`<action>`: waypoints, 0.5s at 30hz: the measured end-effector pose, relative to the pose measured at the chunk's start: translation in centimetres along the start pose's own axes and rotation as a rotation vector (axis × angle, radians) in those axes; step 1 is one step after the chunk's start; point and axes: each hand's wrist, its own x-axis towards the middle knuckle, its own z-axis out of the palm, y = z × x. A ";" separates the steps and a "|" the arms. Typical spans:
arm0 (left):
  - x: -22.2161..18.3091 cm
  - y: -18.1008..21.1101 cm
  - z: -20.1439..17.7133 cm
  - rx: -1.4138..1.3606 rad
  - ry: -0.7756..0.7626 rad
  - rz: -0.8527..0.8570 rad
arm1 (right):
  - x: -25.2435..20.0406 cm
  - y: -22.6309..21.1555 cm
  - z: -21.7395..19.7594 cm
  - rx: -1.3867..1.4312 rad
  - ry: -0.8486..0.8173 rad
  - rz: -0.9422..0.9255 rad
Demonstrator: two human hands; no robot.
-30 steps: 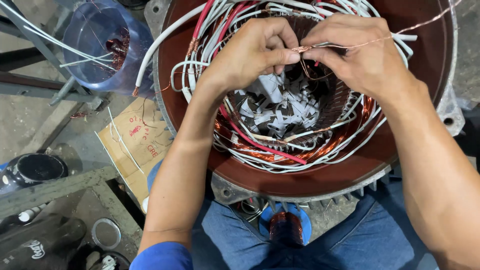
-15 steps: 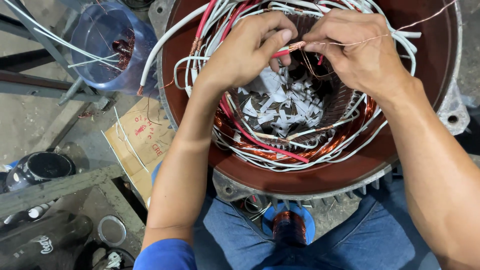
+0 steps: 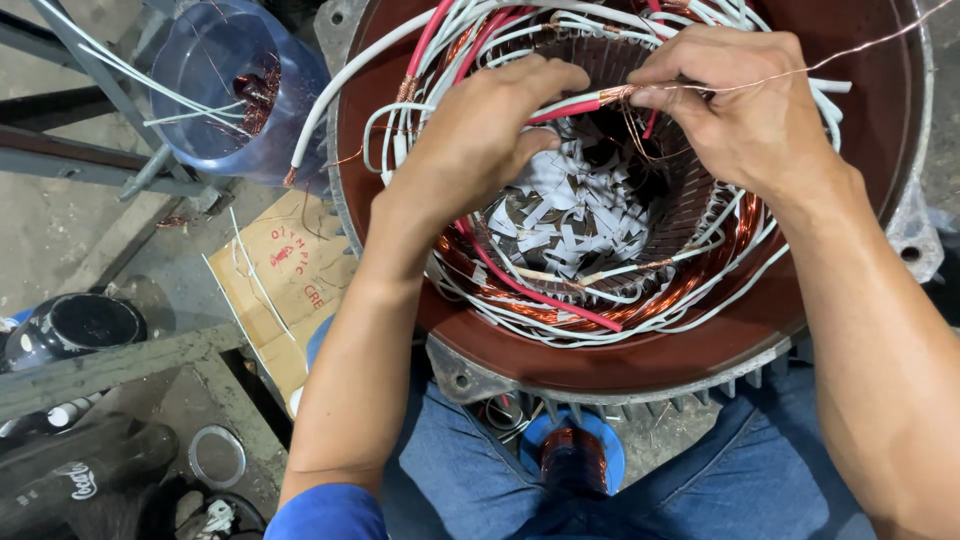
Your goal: Connecting and organizing wires inside an electric motor stator using pliers
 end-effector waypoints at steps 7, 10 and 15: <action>1.2 0.5 0.9 -0.078 0.028 0.062 | 0.1 -0.3 -0.7 0.054 -0.022 0.007; 1.6 1.5 1.4 -0.066 -0.014 0.043 | 0.0 -0.2 -0.6 0.042 -0.016 0.002; 2.5 1.9 4.6 0.077 0.106 -0.081 | 0.0 0.2 0.0 -0.005 0.020 -0.018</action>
